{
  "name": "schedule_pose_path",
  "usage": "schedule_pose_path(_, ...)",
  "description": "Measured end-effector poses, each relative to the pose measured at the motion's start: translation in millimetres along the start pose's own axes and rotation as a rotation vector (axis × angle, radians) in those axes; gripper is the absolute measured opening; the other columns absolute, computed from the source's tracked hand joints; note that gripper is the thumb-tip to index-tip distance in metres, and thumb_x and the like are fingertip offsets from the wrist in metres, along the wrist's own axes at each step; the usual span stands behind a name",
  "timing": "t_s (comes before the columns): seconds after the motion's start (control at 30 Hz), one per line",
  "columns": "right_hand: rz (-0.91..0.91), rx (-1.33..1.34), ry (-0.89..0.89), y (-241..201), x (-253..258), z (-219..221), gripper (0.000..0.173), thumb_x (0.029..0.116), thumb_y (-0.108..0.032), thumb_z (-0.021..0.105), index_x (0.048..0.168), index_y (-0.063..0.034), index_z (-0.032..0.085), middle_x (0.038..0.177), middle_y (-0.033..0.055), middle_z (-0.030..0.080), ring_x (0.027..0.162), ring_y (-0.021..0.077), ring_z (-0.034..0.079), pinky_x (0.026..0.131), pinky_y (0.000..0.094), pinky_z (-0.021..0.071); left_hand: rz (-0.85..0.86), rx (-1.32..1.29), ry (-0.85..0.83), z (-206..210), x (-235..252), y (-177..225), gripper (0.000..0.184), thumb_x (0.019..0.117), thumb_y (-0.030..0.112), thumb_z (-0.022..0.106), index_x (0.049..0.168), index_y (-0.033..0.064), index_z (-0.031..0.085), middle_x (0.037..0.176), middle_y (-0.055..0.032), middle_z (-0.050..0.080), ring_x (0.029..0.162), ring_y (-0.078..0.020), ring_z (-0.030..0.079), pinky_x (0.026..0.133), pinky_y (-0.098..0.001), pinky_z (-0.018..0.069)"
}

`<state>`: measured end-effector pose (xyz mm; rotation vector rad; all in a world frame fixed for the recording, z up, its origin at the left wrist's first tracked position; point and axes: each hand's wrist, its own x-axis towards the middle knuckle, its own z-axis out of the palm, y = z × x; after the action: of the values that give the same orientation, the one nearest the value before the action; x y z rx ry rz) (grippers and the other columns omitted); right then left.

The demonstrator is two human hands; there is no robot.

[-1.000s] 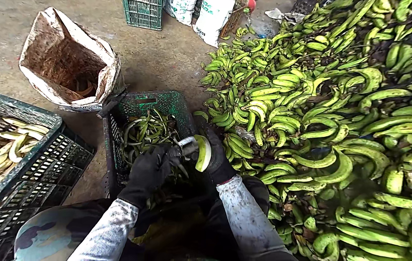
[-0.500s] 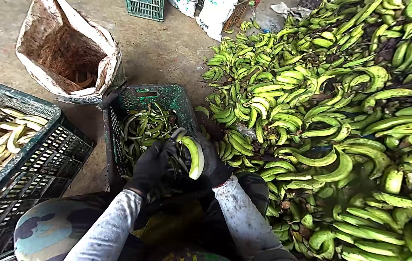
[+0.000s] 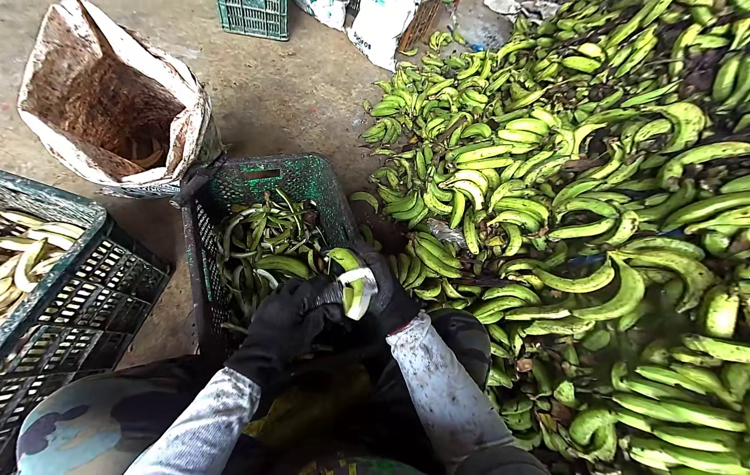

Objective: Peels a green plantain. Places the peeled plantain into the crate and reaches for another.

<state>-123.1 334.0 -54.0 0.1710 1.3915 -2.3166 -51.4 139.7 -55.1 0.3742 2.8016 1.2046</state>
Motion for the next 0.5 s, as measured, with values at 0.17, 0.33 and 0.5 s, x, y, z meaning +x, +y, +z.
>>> schedule_pose_path(0.17, -0.139, -0.249, -0.035, 12, 2, 5, 0.036, 0.1093, -0.029, 0.037, 0.125, -0.0080, 0.062, 0.098, 0.0065, 0.066, 0.082, 0.0132, 0.064, 0.074, 0.0332, 0.0573, -0.442, -0.369, 0.059, 1, 13, -12, 0.041, 0.1058, 0.046, 0.050, 0.134, 0.0178, 0.060, 0.098, -0.0078, 0.069, 0.087, -0.0207, 0.066, 0.081, -0.0480, 0.0546)
schedule_pose_path(0.33, -0.010, -0.060, -0.013, 0, -3, 15, 0.044, 0.1102, -0.036, 0.029, 0.121, -0.0092, 0.063, 0.083, 0.0061, 0.066, 0.058, 0.0097, 0.059, 0.050, 0.0230, 0.0519, -0.469, -0.480, 0.111, -4, 9, -23, 0.046, 0.1046, 0.050, 0.050, 0.135, 0.0162, 0.058, 0.096, -0.0072, 0.069, 0.084, -0.0179, 0.068, 0.079, -0.0438, 0.0576)
schedule_pose_path(0.5, -0.082, -0.061, -0.026, 0, -3, 8, 0.036, 0.1105, -0.031, 0.032, 0.123, -0.0118, 0.060, 0.096, 0.0023, 0.066, 0.082, 0.0090, 0.064, 0.074, 0.0274, 0.0571, -0.023, 0.042, 0.072, -7, 1, -12, 0.057, 0.0989, 0.054, 0.053, 0.140, 0.0152, 0.061, 0.122, -0.0154, 0.069, 0.110, -0.0349, 0.067, 0.093, -0.0598, 0.0529)
